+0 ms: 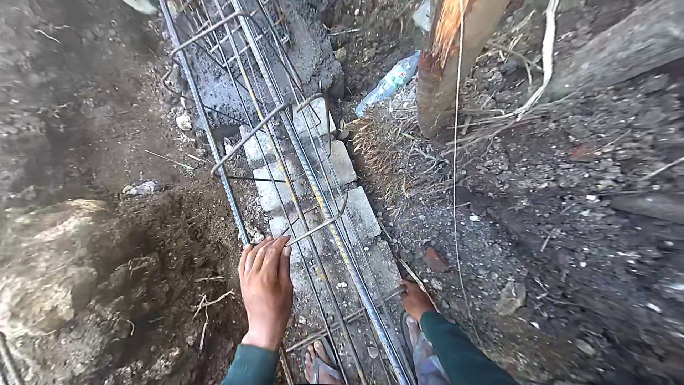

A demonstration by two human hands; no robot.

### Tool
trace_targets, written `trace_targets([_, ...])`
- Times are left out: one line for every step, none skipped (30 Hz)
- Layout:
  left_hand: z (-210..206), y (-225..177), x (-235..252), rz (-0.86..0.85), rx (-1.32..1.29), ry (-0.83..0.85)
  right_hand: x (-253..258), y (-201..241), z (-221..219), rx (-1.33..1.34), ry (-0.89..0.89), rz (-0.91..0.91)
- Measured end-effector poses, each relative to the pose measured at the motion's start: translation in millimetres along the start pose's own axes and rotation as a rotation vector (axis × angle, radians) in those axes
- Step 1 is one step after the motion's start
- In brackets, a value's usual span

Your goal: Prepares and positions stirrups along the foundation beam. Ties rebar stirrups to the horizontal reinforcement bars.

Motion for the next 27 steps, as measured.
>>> trace_targets([-4, 1, 2, -0.021, -0.011, -0.025, 1, -1, 0, 0.002, 0.000, 0.004])
trace_targets([-4, 3, 1, -0.028, -0.031, -0.029, 0, -1, 0, -0.003, 0.004, 0.002])
trace_targets([-2, 4, 1, -0.023, -0.054, -0.025, 0, 0, 0, -0.008, 0.011, 0.001])
trace_targets([1, 5, 1, -0.009, -0.077, -0.020, -1, 0, 0, -0.012, 0.017, 0.001])
trace_targets([5, 7, 2, 0.014, -0.099, -0.020, -3, 0, 0, -0.009, 0.017, 0.002])
trace_targets([9, 10, 4, 0.042, -0.119, -0.025, -4, 0, 0, 0.002, 0.012, 0.002])
trace_targets([11, 13, 9, 0.066, -0.135, -0.037, -4, 0, 0, 0.013, 0.002, 0.002])
trace_targets([13, 17, 16, 0.087, -0.144, -0.043, -5, -1, 0, 0.022, -0.006, 0.001])
trace_targets([14, 21, 23, 0.107, -0.148, -0.036, -5, -1, -1, 0.027, -0.008, -0.001])
trace_targets([15, 23, 29, 0.121, -0.143, -0.031, -4, -2, -1, 0.026, -0.010, -0.003])
trace_targets([15, 24, 34, 0.137, -0.136, -0.028, -4, -3, -1, 0.020, -0.008, -0.008])
trace_targets([15, 23, 36, 0.156, -0.128, -0.028, -5, -3, -1, 0.015, -0.002, -0.015])
trace_targets([15, 22, 38, 0.173, -0.126, -0.032, -6, -3, -1, 0.012, -0.001, -0.018])
trace_targets([14, 21, 37, 0.188, -0.128, -0.041, -7, -3, -1, 0.009, -0.001, -0.017])
trace_targets([14, 21, 36, 0.198, -0.134, -0.050, -8, -3, -2, 0.012, -0.002, -0.015])
trace_targets([13, 22, 34, 0.203, -0.144, -0.058, -8, -2, -2, 0.017, -0.005, -0.013])
trace_targets([12, 23, 33, 0.207, -0.155, -0.061, -8, -3, -1, 0.020, -0.010, -0.015])
trace_targets([11, 23, 32, 0.210, -0.167, -0.060, -8, -3, -1, 0.017, -0.008, -0.019])
trace_targets([10, 23, 31, 0.211, -0.183, -0.056, -8, -4, 0, 0.016, -0.006, -0.020])
trace_targets([10, 24, 30, 0.211, -0.204, -0.048, -9, -4, -1, 0.017, -0.004, -0.020])
trace_targets([12, 25, 27, 0.210, -0.225, -0.037, -10, -3, -1, 0.016, 0.000, -0.021])
trace_targets([15, 25, 23, 0.208, -0.240, -0.025, -11, -2, 0, 0.014, 0.005, -0.016])
trace_targets([20, 26, 18, 0.219, -0.253, -0.017, -11, -2, 0, 0.013, 0.009, -0.011])
trace_targets([28, 28, 11, 0.237, -0.271, -0.028, -12, -1, 1, 0.009, 0.011, -0.009])
trace_targets([36, 32, 2, 0.265, -0.306, -0.054, -11, -2, 2, 0.002, 0.014, -0.010])
trace_targets([43, 38, -11, 0.306, -0.348, -0.096, -10, -3, 2, -0.010, 0.017, -0.014])
trace_targets([47, 47, -27, 0.357, -0.380, -0.150, -9, -4, 2, -0.022, 0.019, -0.016])
Point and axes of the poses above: each hand's wrist, its own x-axis towards the middle knuckle, its own z-axis out of the back of the hand, y = z × x, the point moved 7 cm from there along x, towards the middle knuckle, and after that the axes turned 10 degrees about y, right-handed, at the moved point
